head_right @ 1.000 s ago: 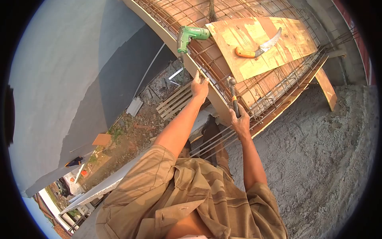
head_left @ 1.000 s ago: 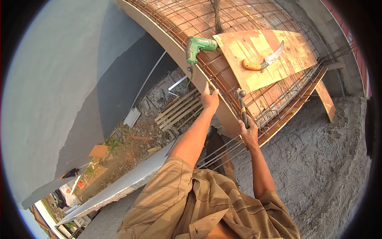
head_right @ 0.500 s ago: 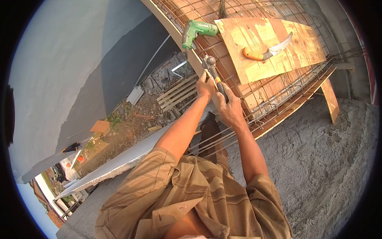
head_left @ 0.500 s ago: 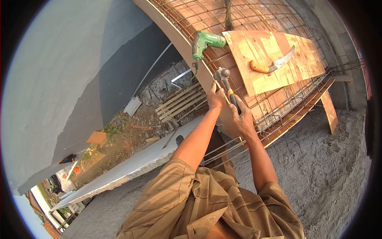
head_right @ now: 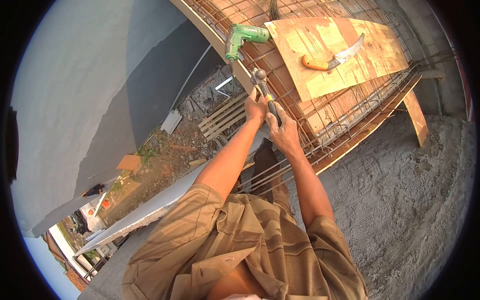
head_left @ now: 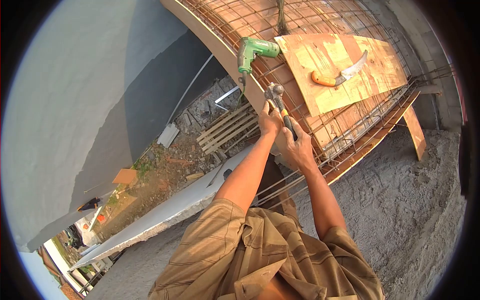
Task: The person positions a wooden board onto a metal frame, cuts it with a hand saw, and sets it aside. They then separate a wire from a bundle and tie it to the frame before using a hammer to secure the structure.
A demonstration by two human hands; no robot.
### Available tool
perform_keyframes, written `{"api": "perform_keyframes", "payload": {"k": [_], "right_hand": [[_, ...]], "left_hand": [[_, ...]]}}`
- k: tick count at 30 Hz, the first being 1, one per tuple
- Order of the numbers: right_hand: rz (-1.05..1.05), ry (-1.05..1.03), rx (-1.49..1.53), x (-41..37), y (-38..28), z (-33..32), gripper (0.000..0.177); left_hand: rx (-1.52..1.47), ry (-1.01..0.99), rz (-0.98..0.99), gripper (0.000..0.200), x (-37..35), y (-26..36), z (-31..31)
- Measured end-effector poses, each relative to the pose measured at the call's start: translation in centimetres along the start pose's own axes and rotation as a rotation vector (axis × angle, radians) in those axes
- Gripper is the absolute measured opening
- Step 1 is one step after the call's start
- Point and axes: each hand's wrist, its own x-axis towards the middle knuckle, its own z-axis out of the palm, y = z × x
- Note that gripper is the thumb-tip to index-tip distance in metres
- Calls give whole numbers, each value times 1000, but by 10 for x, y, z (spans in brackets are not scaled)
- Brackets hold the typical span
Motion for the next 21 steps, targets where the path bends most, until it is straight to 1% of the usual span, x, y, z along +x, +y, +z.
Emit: {"api": "perform_keyframes", "payload": {"k": [1,2,3,4,5,6,7,8,10,12,14,15,17,19,20,21], "right_hand": [[-11,-7,-2,5,0,0,49],[-65,39,45,1,1,3,48],[-61,35,40,-1,2,4,48],[-55,37,36,-3,0,4,47],[-52,43,32,-3,-2,2,47],[-19,-2,-75,2,-2,0,48],[-48,22,-56,-1,0,0,47],[-87,47,-39,2,2,1,47],[-157,97,-17,2,2,5,47],[-107,76,-38,0,3,8,47],[-57,38,-73,4,0,5,47],[-35,57,-7,4,-1,3,47],[5,81,125,0,0,2,48],[2,152,155,-8,12,-3,48],[12,188,169,-19,20,-7,48],[60,187,174,-29,26,-15,48]], "left_hand": [[18,16,62,57,5,1,1],[42,32,107,57,3,-4,1],[67,46,151,57,1,-10,1],[110,54,141,57,1,-13,2],[70,27,85,57,4,-16,3],[28,1,34,57,9,-17,4],[-12,-27,-19,56,8,-11,2],[6,-14,-34,57,3,-3,1],[47,-3,60,57,1,-5,-2],[108,3,133,56,7,-18,-1],[60,3,43,57,2,-11,0],[35,3,5,57,2,-5,-1],[104,25,106,55,4,-4,-11],[170,14,181,53,18,-9,-24],[269,93,353,47,20,0,-33],[375,62,583,37,25,11,-44]]}}
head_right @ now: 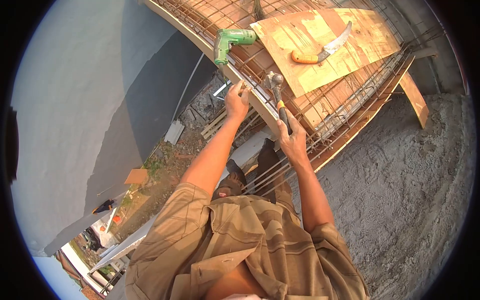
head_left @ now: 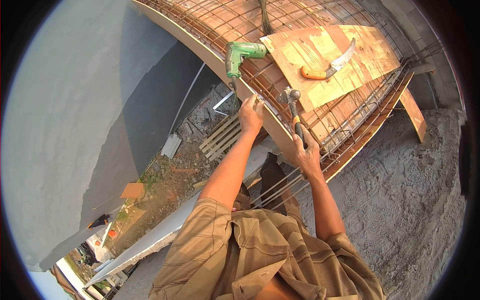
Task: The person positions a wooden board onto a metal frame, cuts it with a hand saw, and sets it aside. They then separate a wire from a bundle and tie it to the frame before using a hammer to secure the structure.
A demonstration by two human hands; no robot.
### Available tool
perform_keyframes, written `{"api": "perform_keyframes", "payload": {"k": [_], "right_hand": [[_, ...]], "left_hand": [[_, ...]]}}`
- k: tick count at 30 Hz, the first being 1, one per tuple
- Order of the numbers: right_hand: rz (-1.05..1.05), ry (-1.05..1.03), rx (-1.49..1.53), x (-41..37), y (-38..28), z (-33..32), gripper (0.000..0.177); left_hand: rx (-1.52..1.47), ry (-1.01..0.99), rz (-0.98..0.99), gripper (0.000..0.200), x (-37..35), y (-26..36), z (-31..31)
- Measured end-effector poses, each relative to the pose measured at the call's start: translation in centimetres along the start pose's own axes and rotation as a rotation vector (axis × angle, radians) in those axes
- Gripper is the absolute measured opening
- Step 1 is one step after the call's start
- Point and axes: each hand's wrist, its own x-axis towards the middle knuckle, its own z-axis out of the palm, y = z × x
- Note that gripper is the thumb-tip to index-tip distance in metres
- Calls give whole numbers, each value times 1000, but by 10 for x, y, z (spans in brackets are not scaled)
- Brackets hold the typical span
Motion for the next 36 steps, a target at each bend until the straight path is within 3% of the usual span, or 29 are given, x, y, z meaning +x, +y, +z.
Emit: {"api": "perform_keyframes", "payload": {"k": [4,6,7,9,14,16,20,24,25,29,32,34,36], "right_hand": [[193,30,66,-35,13,-42,48],[310,49,74,-55,16,-63,48],[203,112,9,-63,26,-68,48],[270,150,23,-73,42,-81,48],[206,328,-60,-65,62,-100,49],[354,337,-52,-45,61,-119,50],[285,340,-633,24,59,-175,46],[-12,131,-1011,99,88,-242,33],[19,30,-1081,118,97,-253,43],[98,-185,-1295,163,127,-251,36],[-78,142,-1088,180,115,-218,36],[-147,226,-748,211,116,-181,51],[158,182,-418,241,85,-140,77]], "left_hand": [[260,-225,283,17,33,-15,-14],[314,-238,415,12,40,-21,-13],[348,-244,471,11,44,-21,-11],[389,-256,540,7,48,-22,-7],[358,-280,534,8,53,-22,-7],[364,-292,494,9,43,-25,-9],[382,-283,438,11,40,-12,-13],[334,-231,361,12,34,-6,-10],[336,-223,342,13,33,-2,-9],[295,-173,260,15,23,7,-5],[331,-154,235,19,18,9,-5],[307,-141,163,19,16,19,-2],[329,-149,148,23,13,18,-2]]}}
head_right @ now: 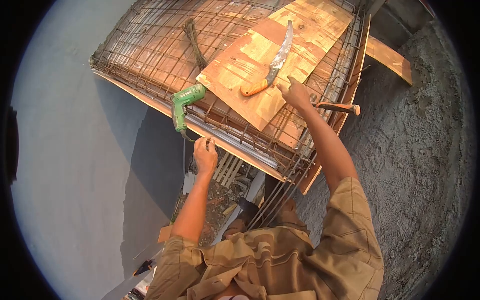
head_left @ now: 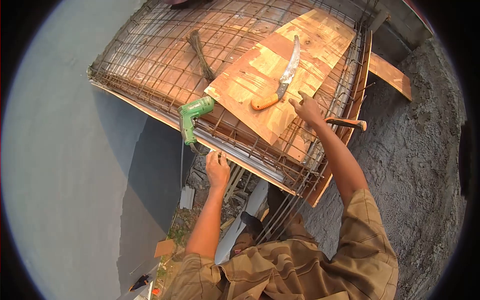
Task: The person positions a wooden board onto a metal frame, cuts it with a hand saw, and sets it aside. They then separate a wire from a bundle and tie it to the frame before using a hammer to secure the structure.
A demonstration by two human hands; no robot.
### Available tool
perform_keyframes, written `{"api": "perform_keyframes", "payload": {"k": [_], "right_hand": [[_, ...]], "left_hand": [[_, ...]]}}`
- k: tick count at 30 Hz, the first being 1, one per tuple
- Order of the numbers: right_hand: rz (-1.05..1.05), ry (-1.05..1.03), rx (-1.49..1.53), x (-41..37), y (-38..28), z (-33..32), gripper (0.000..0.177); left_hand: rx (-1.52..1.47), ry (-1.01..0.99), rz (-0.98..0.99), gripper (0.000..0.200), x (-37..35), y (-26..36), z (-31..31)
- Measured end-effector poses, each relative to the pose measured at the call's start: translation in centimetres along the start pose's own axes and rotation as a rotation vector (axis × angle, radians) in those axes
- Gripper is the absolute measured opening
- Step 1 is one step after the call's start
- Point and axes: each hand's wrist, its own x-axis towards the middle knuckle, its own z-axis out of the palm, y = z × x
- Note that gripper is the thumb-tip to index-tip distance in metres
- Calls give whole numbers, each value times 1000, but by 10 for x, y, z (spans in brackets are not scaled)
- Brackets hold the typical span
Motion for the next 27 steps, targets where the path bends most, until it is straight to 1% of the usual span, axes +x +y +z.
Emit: {"api": "perform_keyframes", "payload": {"k": [1,2,4,7,10,11,12,13,15,17,20,21,24,25,26,27], "right_hand": [[53,67,47,16,-9,26,86],[193,45,181,24,-25,35,95],[537,113,287,38,-50,45,120],[672,251,434,42,-47,66,139],[718,188,472,40,-29,90,145],[766,309,351,28,-47,73,128],[761,335,430,44,-22,81,117],[759,354,509,69,27,101,106],[746,317,673,78,62,96,82],[715,196,836,67,63,67,57],[607,353,1353,72,46,84,58],[619,402,1474,72,42,86,38],[500,662,1084,62,25,79,30],[491,654,1054,57,20,68,27],[423,680,1123,58,22,65,27],[450,690,1042,55,21,55,26]], "left_hand": [[-6,2,-11,24,-2,2,1],[-9,2,-21,25,-4,3,1],[-39,-48,-80,32,-7,5,1],[-84,-131,-174,45,-20,0,5],[-135,-130,-264,45,-20,8,7],[-139,-134,-273,44,-20,10,6],[-162,-134,-280,44,-19,11,8],[-180,-135,-291,44,-20,10,8],[-192,-133,-289,43,-21,4,11],[-183,-119,-267,43,-22,-5,19],[-188,-138,-293,43,-21,-1,19],[-174,-136,-264,44,-22,-4,21],[-287,-159,-323,50,-23,3,17],[-250,-118,-298,62,-24,-3,21],[-327,-71,-327,66,-20,1,21],[-401,-36,-364,70,-19,8,18]]}}
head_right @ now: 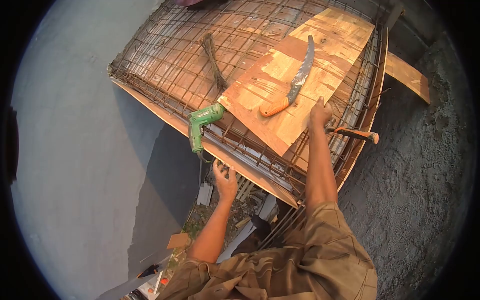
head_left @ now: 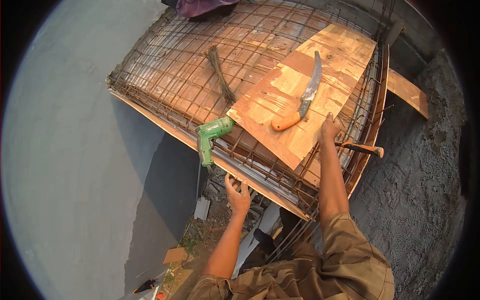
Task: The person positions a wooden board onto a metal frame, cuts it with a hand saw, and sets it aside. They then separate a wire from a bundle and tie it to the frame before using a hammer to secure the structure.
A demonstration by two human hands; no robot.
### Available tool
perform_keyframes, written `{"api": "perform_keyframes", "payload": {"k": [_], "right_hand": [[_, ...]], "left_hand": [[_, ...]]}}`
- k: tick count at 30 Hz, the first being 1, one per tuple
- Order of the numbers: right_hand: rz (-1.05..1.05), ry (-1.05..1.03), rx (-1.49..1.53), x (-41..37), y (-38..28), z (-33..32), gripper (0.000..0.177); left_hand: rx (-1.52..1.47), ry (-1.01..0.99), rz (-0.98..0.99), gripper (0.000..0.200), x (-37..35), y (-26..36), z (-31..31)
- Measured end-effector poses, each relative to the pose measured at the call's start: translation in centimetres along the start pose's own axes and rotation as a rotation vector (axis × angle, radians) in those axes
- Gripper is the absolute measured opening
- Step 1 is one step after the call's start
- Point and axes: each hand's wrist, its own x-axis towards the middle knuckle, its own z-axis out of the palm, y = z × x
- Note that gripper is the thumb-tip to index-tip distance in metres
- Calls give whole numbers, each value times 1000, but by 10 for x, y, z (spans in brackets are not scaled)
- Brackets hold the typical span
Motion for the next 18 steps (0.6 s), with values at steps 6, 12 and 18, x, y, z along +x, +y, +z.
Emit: {"api": "perform_keyframes", "payload": {"k": [6,12,18], "right_hand": [[-18,-60,192,84,-21,-31,28],[-295,215,-756,202,-41,-31,42],[-837,-392,-509,36,-104,103,51]], "left_hand": [[137,-33,-129,100,23,-6,11],[123,50,-342,90,26,4,37],[87,110,-319,85,27,-9,45]]}}
